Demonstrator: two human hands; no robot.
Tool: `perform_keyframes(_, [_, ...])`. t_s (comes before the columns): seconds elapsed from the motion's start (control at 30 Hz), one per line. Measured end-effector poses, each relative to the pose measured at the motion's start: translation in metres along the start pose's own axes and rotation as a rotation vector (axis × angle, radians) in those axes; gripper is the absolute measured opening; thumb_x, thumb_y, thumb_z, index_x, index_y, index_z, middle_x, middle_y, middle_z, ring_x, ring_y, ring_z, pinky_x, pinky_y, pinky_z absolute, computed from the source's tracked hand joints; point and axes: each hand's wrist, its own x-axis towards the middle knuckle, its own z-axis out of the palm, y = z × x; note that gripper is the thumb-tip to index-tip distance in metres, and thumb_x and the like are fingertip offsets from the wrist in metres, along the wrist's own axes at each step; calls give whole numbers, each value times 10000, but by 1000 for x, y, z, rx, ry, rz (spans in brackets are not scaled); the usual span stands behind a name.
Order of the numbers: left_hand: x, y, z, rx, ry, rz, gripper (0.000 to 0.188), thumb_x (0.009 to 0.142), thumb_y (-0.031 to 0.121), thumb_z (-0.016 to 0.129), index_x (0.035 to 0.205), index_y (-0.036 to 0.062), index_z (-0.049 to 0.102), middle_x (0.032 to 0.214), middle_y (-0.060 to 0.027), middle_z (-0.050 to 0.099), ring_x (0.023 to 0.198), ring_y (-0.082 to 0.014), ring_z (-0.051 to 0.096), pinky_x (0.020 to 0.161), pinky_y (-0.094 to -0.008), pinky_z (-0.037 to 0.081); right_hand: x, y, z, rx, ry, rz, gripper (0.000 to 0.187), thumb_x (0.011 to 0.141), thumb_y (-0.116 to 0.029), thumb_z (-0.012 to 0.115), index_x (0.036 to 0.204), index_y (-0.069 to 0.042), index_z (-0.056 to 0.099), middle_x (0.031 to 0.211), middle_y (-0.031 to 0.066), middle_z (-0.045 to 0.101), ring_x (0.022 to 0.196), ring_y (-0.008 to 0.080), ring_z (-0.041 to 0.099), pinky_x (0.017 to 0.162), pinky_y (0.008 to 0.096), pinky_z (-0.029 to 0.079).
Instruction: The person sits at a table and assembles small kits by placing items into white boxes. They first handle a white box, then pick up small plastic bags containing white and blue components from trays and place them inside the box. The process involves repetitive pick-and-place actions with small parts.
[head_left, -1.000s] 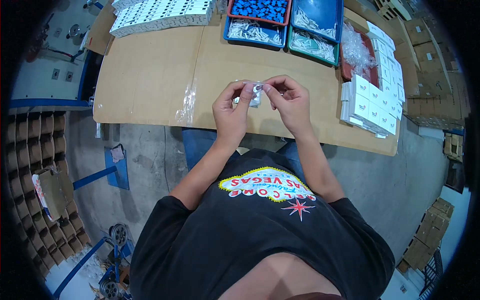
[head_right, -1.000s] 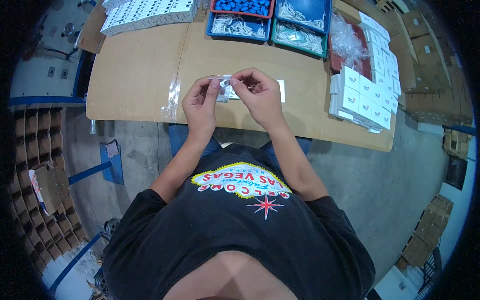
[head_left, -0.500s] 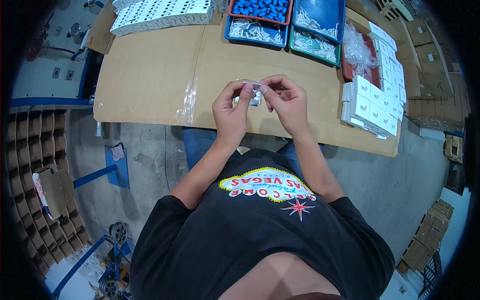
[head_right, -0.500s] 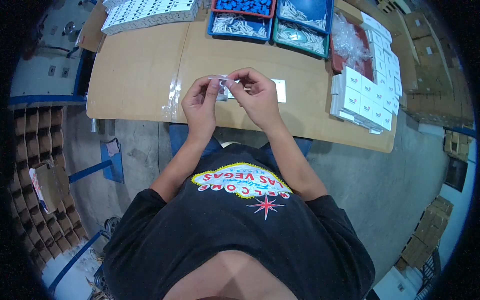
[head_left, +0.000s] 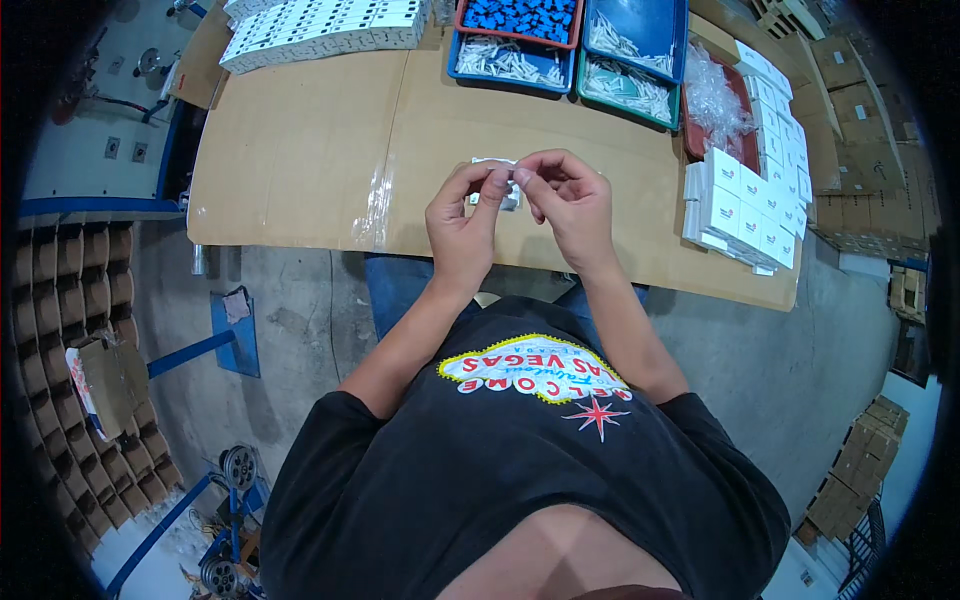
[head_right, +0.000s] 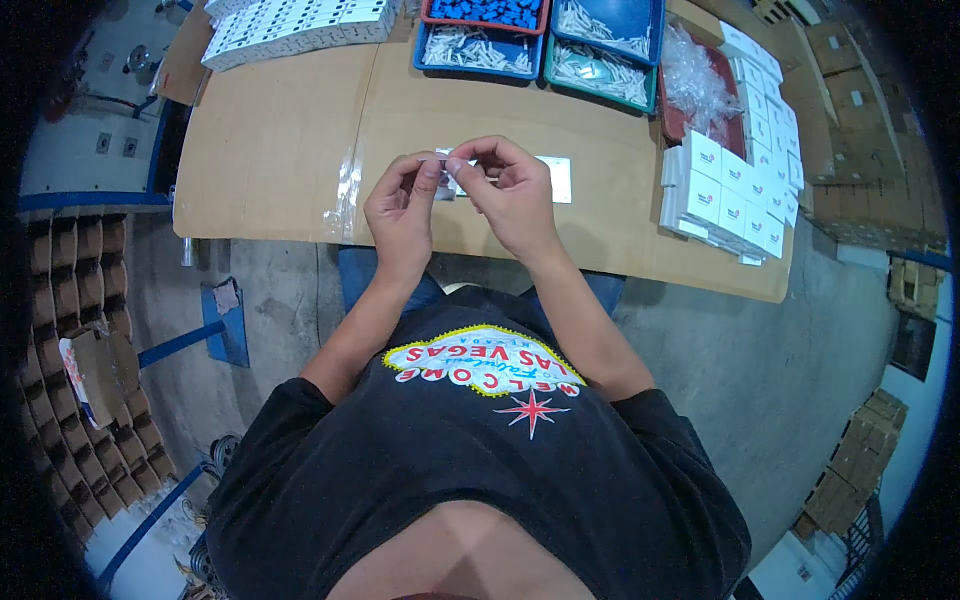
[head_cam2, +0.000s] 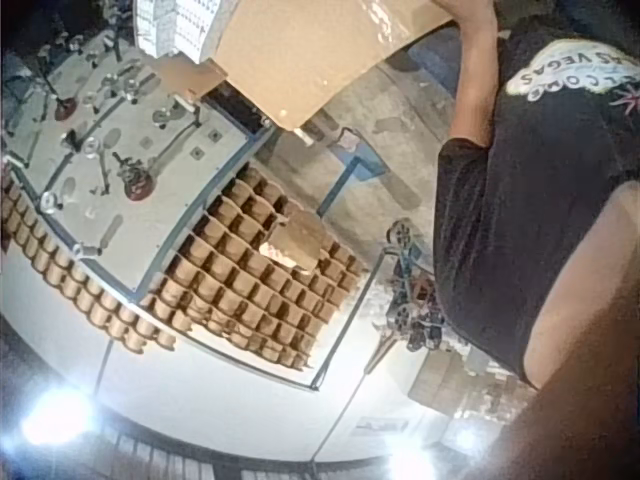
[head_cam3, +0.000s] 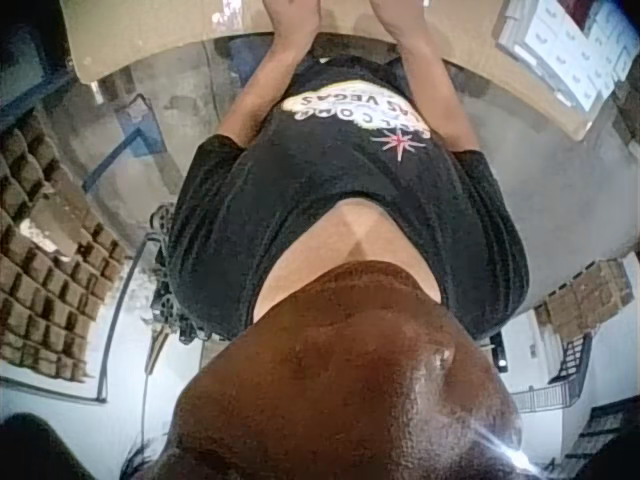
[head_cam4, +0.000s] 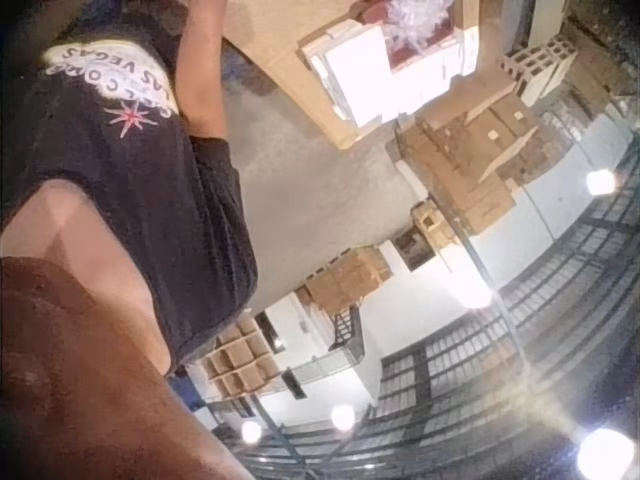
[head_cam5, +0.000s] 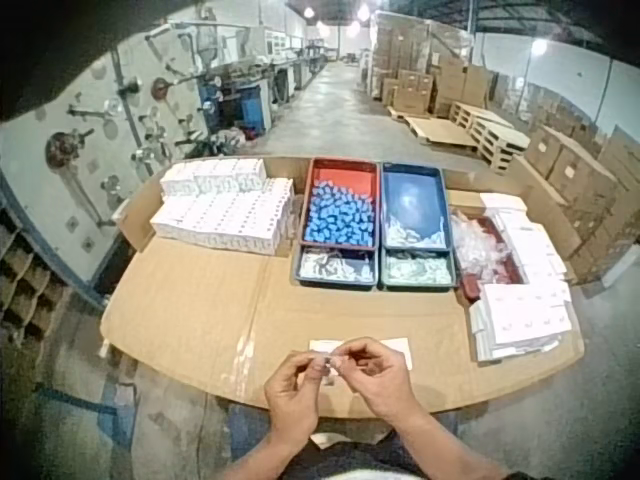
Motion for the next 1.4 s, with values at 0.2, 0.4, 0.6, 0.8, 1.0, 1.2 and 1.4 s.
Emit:
perform_keyframes(0.2, [3, 9, 3, 108, 51, 53, 142, 974, 119, 663, 1055, 4, 679, 943, -51, 680, 877, -115, 633, 808, -269, 500, 0, 5, -2, -22, 27, -9, 117, 925, -58, 712, 1017, 14, 700, 817, -3, 672, 660, 1, 519, 531, 178, 366])
perform_keyframes(0.4, [1, 5, -1, -23, 22, -20, 132, 971, 108, 665, 1047, 1, 672, 981, -48, 690, 895, -106, 632, 822, -268, 503, -2, 6, -3, -20, 13, 0, 117, 924, -62, 716, 1011, 12, 698, 795, -14, 662, 641, -3, 505, 524, 175, 351])
perform_keyframes(0.6, [0, 9, 0, -91, 13, -43, 118, 977, 98, 657, 1046, 3, 670, 984, -46, 690, 900, -97, 630, 821, -260, 505, -1, 9, -7, 35, -3, 26, 121, 913, -78, 731, 999, 0, 699, 759, -23, 641, 593, -2, 475, 494, 176, 328])
perform_keyframes(0.8, [0, 10, 3, -160, 17, -97, 131, 966, 96, 673, 1059, 3, 672, 977, -45, 693, 891, -89, 631, 811, -252, 507, 1, 9, -6, 112, -19, 51, 123, 915, -78, 725, 1001, 3, 690, 752, -25, 638, 584, -2, 467, 490, 175, 328])
perform_keyframes(1.0, [7, 10, -3, -156, -76, -190, 131, 949, 85, 691, 1054, 6, 687, 970, -42, 697, 879, -82, 632, 793, -240, 504, 2, 11, -11, 80, -23, 40, 136, 925, -83, 717, 1024, 4, 681, 805, -24, 649, 627, -5, 482, 520, 170, 343])
perform_keyframes(1.2, [6, 4, -4, -151, -73, -156, 117, 949, 67, 685, 1051, 9, 694, 958, -24, 684, 863, -78, 629, 775, -234, 499, 3, 8, -12, 9, -44, 42, 149, 925, -108, 724, 1032, -12, 683, 792, -26, 642, 620, 4, 491, 521, 177, 364])
perform_keyframes(1.4, [5, 7, 0, -132, -28, -134, 113, 954, 72, 679, 1048, 10, 681, 937, -22, 680, 842, -72, 619, 755, -235, 492, 4, 12, -14, 35, -57, 74, 148, 920, -124, 729, 1018, -22, 688, 752, -20, 632, 591, 18, 494, 500, 190, 370])
